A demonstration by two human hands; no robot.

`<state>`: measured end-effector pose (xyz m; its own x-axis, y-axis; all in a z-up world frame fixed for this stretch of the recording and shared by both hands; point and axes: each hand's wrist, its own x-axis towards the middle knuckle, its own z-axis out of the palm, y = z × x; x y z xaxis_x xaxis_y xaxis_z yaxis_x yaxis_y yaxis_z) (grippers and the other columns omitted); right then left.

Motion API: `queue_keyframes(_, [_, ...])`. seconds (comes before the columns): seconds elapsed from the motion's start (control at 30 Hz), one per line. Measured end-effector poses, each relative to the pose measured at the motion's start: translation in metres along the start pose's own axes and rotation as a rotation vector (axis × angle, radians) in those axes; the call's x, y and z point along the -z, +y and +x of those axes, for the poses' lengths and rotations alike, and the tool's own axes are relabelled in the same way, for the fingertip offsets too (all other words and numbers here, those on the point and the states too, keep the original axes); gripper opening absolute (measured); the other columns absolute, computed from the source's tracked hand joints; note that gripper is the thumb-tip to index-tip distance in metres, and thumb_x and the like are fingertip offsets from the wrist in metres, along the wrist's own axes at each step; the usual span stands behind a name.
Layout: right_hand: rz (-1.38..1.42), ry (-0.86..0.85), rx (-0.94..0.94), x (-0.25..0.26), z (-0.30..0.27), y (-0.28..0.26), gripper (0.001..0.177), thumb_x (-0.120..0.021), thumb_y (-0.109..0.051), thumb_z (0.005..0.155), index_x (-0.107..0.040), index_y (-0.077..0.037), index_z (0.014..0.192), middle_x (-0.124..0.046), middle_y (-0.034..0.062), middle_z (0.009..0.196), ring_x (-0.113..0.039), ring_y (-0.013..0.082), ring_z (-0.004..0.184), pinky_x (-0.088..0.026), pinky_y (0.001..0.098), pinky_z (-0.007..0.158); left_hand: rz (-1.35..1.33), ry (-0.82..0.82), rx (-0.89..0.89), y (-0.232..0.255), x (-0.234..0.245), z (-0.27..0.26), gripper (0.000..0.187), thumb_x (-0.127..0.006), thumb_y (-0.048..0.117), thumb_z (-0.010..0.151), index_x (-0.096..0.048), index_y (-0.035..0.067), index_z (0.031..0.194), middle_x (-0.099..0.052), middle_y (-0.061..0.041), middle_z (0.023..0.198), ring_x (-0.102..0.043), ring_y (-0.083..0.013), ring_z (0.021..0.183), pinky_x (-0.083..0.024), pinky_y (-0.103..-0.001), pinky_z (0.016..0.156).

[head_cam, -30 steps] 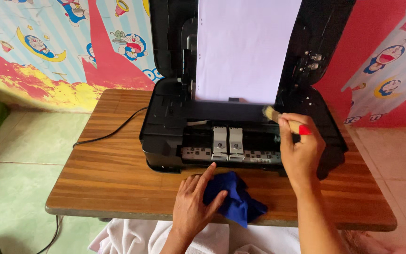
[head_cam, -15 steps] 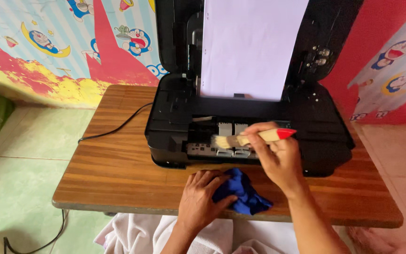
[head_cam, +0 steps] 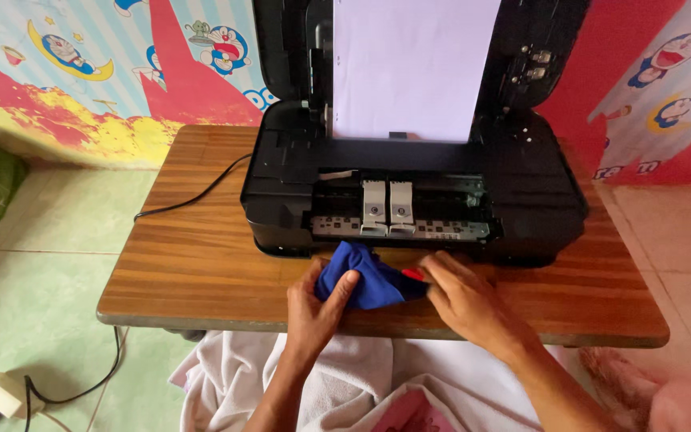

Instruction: The person cleans the interior of a printer using a small brush and a blue cloth. They repeatedly brush dust from the internal mechanisms and wipe the surfaces with the cloth, alternating between brushing and wiping throughout the clip.

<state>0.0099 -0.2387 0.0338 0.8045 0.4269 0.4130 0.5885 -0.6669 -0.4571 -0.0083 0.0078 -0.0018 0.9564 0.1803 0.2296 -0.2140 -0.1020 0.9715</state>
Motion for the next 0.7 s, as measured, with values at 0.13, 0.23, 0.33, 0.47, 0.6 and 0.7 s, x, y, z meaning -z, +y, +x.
queue_keyframes(0.13, [-0.005, -0.093, -0.211, -0.021, 0.001, 0.004, 0.029, -0.068, -0.017, 0.09, -0.07, -0.009, 0.118, -0.07, 0.0104, 0.114, -0.068, 0.0306, 0.108, -0.053, 0.0424, 0.085, -0.097, 0.056, 0.049, 0.003, 0.006, -0.005, 0.027, -0.076, 0.029, 0.091, -0.072, 0.002, 0.09, -0.061, 0.008, 0.073, -0.05, -0.0017, 0.068, -0.044, -0.02, 0.058])
queue_keyframes(0.23, [0.012, 0.012, -0.088, -0.018, 0.004, 0.004, 0.035, -0.073, -0.016, 0.085, -0.071, -0.008, 0.12, -0.07, 0.0121, 0.12, -0.066, 0.0329, 0.112, -0.052, 0.0408, 0.094, -0.134, 0.059, 0.041, 0.013, 0.006, -0.006, 0.028, -0.075, 0.029, 0.093, -0.07, 0.002, 0.087, -0.057, 0.008, 0.072, -0.047, -0.0013, 0.066, -0.04, -0.02, 0.056])
queue_keyframes(0.33, [0.037, 0.048, -0.118, -0.003, 0.0, -0.005, 0.033, -0.072, -0.016, 0.09, -0.071, -0.01, 0.122, -0.071, 0.0103, 0.125, -0.067, 0.03, 0.116, -0.053, 0.0373, 0.096, -0.101, 0.057, 0.031, 0.028, 0.002, -0.005, 0.031, -0.075, 0.03, 0.095, -0.068, 0.001, 0.085, -0.053, 0.008, 0.07, -0.043, -0.002, 0.064, -0.036, -0.02, 0.054])
queue_keyframes(0.47, [0.398, 0.149, -0.079, 0.025, -0.014, -0.025, 0.039, -0.063, -0.019, 0.099, -0.064, -0.009, 0.137, -0.066, 0.0088, 0.14, -0.063, 0.0237, 0.132, -0.053, 0.0339, 0.102, -0.095, 0.013, 0.045, 0.052, -0.015, 0.0, 0.031, -0.074, 0.031, 0.094, -0.069, 0.002, 0.084, -0.054, 0.007, 0.068, -0.043, -0.0024, 0.061, -0.035, -0.021, 0.051])
queue_keyframes(0.6, [0.837, 0.029, -0.131, 0.029, -0.014, -0.03, 0.067, -0.065, -0.025, 0.098, -0.037, -0.009, 0.157, -0.047, 0.0081, 0.156, -0.045, 0.0202, 0.144, -0.038, 0.0327, 0.113, -0.182, -0.146, 0.06, 0.069, -0.047, 0.003, 0.028, -0.07, 0.034, 0.092, -0.069, 0.006, 0.093, -0.061, 0.006, 0.073, -0.052, -0.0022, 0.065, -0.045, -0.022, 0.055])
queue_keyframes(0.7, [0.993, 0.104, -0.356, 0.018, -0.011, -0.017, 0.062, -0.068, -0.024, 0.094, -0.047, -0.01, 0.15, -0.062, 0.0051, 0.138, -0.056, 0.0157, 0.126, -0.046, 0.03, 0.105, -0.069, -0.145, -0.176, 0.077, -0.069, 0.012, 0.034, -0.068, 0.036, 0.099, -0.071, 0.002, 0.099, -0.06, 0.003, 0.085, -0.054, -0.0043, 0.078, -0.049, -0.024, 0.069])
